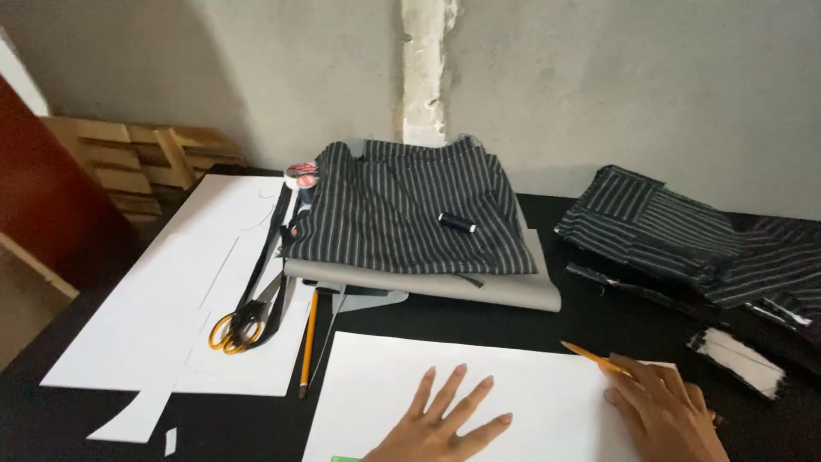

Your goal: The person is drafting a pattern on white paper using a pencil and a green ruler, while fabric pieces are laid out on the table.

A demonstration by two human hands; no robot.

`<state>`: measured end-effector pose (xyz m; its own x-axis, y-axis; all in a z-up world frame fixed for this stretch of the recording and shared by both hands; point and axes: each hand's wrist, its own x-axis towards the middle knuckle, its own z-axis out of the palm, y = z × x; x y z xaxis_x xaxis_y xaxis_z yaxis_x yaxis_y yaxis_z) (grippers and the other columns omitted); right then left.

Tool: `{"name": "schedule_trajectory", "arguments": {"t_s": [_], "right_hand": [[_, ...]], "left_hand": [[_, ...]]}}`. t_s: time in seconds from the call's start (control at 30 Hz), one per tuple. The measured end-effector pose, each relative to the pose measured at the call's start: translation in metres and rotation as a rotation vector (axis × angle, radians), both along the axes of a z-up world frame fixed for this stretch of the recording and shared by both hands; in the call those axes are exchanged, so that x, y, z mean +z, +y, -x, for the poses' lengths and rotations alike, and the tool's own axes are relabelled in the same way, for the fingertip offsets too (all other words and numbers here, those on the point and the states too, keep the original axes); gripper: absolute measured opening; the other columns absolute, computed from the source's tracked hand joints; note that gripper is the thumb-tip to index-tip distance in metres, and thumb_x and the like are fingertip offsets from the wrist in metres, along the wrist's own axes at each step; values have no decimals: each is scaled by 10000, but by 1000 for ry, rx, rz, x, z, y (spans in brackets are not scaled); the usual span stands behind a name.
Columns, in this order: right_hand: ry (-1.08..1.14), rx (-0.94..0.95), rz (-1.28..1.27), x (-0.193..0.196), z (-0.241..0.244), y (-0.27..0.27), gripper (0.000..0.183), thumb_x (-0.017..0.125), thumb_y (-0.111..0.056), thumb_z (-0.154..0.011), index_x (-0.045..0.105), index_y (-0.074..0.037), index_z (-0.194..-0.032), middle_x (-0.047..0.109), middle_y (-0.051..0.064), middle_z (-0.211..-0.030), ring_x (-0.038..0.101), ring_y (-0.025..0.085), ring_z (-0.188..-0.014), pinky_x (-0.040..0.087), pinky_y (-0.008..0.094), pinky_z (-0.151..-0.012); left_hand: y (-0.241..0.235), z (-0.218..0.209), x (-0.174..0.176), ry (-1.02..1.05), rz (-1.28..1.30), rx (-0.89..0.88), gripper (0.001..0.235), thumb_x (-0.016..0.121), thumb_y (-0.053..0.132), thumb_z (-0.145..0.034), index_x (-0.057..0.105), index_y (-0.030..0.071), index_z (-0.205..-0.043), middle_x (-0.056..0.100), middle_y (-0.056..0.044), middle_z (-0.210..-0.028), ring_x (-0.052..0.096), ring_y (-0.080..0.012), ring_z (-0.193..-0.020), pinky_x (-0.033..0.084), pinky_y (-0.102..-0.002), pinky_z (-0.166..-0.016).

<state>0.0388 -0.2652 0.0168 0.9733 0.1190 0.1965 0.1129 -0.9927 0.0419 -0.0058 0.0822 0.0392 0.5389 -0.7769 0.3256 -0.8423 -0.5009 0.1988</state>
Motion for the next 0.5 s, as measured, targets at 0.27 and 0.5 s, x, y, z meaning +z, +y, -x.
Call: {"name": "schedule_trajectory", "arguments": {"t_s": [0.27, 0.5], "right_hand": [[-99, 238, -237, 9, 11, 8, 425, 428, -411, -863, 548, -404, -1271, 513, -145, -1366, 447, 102, -1276, 340, 345, -1002], [-105, -160, -149, -10, 3, -84, 752, 488, -486, -793, 304, -146, -1438, 318, 128, -1498, 300, 302, -1389, 295, 472, -1067]], "left_hand": [[-1, 2, 1, -89, 16, 45, 735, 471, 582, -917, 241, 194, -1497, 162, -155, -1553, 119, -427, -1408, 142, -670, -1027], [9, -23, 15, 312, -8, 19, 555, 427, 540, -927, 453, 169, -1339, 255, -89, -1513, 117, -355, -1389, 32, -609, -1028]]}}
